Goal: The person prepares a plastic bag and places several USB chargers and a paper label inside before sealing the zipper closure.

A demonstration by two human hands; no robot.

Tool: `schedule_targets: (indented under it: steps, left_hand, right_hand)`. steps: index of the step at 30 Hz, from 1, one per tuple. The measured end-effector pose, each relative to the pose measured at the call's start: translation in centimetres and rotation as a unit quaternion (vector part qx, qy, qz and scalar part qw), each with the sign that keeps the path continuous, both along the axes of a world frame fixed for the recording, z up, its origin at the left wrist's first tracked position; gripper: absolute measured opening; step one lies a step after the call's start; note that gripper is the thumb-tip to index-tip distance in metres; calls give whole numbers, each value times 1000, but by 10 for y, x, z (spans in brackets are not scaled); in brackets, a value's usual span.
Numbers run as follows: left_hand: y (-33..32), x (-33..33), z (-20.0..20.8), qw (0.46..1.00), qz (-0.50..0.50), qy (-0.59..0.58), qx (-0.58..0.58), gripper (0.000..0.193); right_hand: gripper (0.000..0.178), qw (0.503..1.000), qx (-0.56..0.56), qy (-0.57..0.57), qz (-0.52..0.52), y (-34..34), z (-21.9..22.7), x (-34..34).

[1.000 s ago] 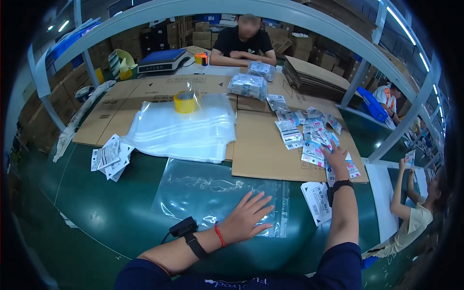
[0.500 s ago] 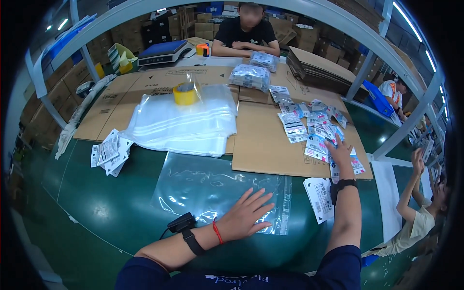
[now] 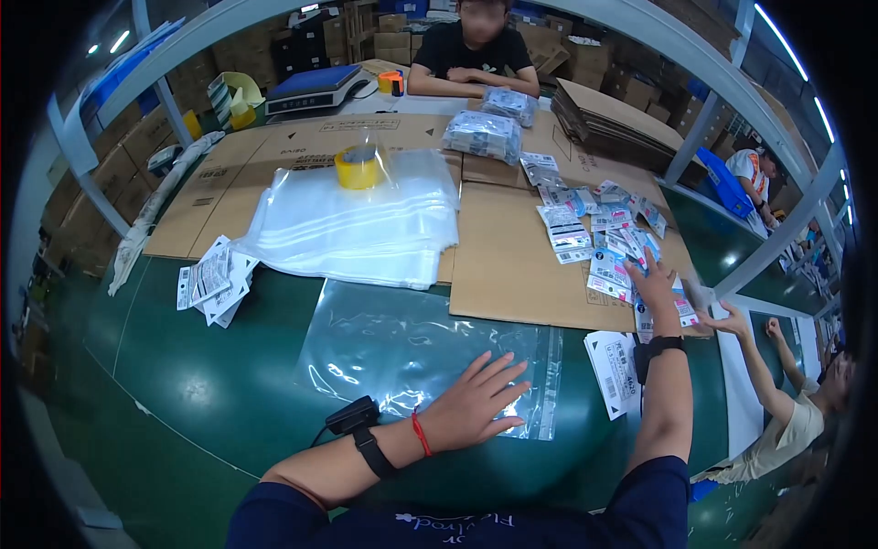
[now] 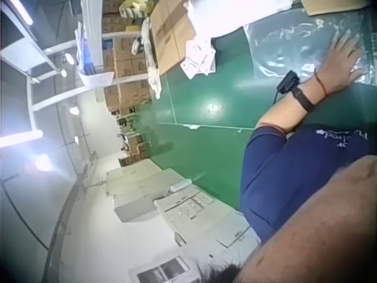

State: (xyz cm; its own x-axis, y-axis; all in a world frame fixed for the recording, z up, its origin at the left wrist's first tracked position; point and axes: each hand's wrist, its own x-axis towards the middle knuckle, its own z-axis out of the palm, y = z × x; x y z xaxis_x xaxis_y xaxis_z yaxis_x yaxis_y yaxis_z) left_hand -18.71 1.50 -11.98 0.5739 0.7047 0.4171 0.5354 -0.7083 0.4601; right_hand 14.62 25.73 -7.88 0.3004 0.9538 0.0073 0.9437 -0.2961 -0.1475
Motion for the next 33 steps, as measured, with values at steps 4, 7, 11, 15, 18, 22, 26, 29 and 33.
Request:
schedule_targets:
  steps: [4,7,11,15,18,22,26,29,33]
  left_hand:
    - [-2,2,2,1000,-10,-8,3,53]
    - [-5,-5,2,1000,1,-5,-9,53]
    - [-11,-14,0,1000,6,0,-19,53]
    - [-13,-13,-3,1000,3,-6,-14,51]
    - [-5,-6,1,1000,-16,1,-4,50]
    - [-5,-5,3,999,-32,3,-17,51]
    - [12,-2,3,1000,12,0,-2,50]
    - [6,-4,2,1000,4,-2,-7,49]
    - [2,4,10,1000,-13,-14,9,48]
  right_hand:
    - [82,994,-5,-102,37,14,16,-13]
    - [80,924,237,113,277,-28,85,-115]
    - [73,597,626,189,465,-83,159,-197]
    - [74,520,656,245,490,-83,182,-235]
    - [81,691,475,303,453,-41,160,-246]
    - [86,848,232,233,416,12,50,-250]
    - [78,845,127,138,502,-12,-8,-249]
    - [75,881,98,36,462,-9,-7,-229]
    - [67,957,75,-91,266,17,-25,-159]
